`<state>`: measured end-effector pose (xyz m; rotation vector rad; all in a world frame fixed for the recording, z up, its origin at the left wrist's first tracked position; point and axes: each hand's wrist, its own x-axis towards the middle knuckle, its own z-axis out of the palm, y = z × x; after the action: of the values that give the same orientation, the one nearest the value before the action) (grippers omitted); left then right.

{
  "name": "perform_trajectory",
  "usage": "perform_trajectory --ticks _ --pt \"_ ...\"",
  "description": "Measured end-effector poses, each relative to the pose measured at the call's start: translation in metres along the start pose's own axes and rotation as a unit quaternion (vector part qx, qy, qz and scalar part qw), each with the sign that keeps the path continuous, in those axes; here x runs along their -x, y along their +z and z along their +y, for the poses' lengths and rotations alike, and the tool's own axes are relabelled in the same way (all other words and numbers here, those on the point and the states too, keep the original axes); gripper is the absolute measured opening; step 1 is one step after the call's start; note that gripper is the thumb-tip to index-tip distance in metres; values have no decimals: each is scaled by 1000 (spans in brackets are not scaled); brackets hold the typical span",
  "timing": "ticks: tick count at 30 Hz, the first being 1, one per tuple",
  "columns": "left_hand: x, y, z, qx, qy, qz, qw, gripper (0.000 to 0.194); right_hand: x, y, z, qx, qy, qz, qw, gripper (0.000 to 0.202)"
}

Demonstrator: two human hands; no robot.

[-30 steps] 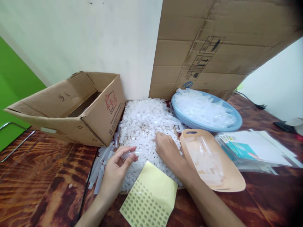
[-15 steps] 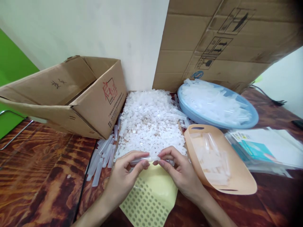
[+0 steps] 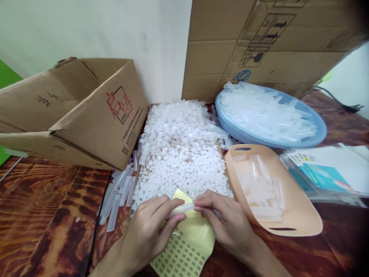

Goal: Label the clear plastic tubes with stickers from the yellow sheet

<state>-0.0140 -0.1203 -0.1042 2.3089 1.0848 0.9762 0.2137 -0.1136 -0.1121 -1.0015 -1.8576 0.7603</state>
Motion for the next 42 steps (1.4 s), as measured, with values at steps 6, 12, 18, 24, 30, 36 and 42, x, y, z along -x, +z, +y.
perform_trajectory --ticks 6,12,18,24,30,36,42 --pt "0 0 6 57 -34 -17 998 9 6 3 -3 -21 6 -12 1000 22" --pt "0 0 13 87 -61 -26 994 6 5 1 -5 -55 5 -34 998 22" --pt "0 -1 20 107 -86 -23 990 8 6 2 -11 -88 13 -37 995 22" --pt "-1 -1 19 127 -124 -51 983 13 7 3 -10 -93 3 -49 994 22" --pt "-2 -1 11 79 -79 -12 994 9 -1 -12 -8 -47 82 -76 993 21" --pt "-1 -2 2 15 -67 -11 998 24 -2 -9 -2 -125 154 -73 977 27" --pt "0 0 3 0 -58 -20 998 28 -1 -1 1 -245 270 -13 931 23"
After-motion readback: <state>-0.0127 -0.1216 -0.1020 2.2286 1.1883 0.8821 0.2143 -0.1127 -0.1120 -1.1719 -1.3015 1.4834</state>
